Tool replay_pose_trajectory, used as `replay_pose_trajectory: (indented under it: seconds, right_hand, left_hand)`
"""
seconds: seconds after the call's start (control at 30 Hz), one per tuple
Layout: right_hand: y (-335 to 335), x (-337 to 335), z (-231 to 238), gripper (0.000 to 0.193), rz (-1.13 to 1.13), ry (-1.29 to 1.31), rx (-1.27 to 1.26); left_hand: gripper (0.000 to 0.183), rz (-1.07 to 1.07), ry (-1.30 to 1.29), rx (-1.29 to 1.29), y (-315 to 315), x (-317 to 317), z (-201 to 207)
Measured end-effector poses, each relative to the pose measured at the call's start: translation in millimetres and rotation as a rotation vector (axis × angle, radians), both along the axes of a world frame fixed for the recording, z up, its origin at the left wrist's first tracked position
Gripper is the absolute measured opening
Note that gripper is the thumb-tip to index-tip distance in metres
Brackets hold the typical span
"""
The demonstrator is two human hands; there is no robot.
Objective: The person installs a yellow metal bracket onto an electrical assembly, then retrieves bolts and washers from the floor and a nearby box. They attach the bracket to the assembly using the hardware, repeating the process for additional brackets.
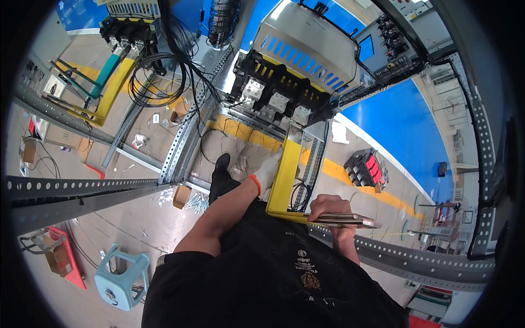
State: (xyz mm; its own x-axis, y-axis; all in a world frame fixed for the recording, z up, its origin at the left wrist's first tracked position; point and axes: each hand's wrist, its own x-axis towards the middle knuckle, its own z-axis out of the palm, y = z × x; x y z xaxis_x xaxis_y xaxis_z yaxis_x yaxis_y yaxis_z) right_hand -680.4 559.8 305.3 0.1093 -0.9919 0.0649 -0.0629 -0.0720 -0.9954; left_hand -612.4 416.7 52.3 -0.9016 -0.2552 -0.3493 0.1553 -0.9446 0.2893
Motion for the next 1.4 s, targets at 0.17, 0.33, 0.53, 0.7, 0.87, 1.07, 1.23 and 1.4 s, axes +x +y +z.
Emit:
replay_pose_trajectory:
  seconds: [0.17,0.33,0.53,0.7,0.87,1.07,1.23,1.4]
  right_hand:
    - [-4,-3,-4,0.099,-0.032,0.011,-0.06]
    - [-5,3,8,0.101,-0.076,0.106,-0.014]
    - [-6,3,8,0.107,-0.066,0.14,-0.001]
    - [-6,-4,6,0.115,-0.035,0.185,0.017]
    - [-9,-5,1,0.118,-0.008,0.166,-0.021]
    - [10,-14,-3,0.112,-0.129,0.146,-0.09]
    - [-2,-13,9,0.087,-0.034,0.07,-0.103]
    - [-15,-8,12,0.073,-0.065,0.036,-0.066]
  left_hand:
    - [0.061,0.017,-0.055,-0.046,-3,-8,-11]
    - [0.061,0.002,-0.062,-0.041,-6,-14,-2]
    - [0.061,0.015,-0.029,-0.08,-10,-20,-10]
    - [0.061,0.04,0.045,-0.011,-15,-21,-5]
    - [0.057,0.046,0.041,0.008,-19,-20,-6]
    - [0.054,0.013,-0.056,-0.005,-19,-23,2]
    - [0.057,0.011,-0.065,-0.06,-22,-19,6]
    - [0.059,-0.017,-0.062,-0.116,-29,-21,9]
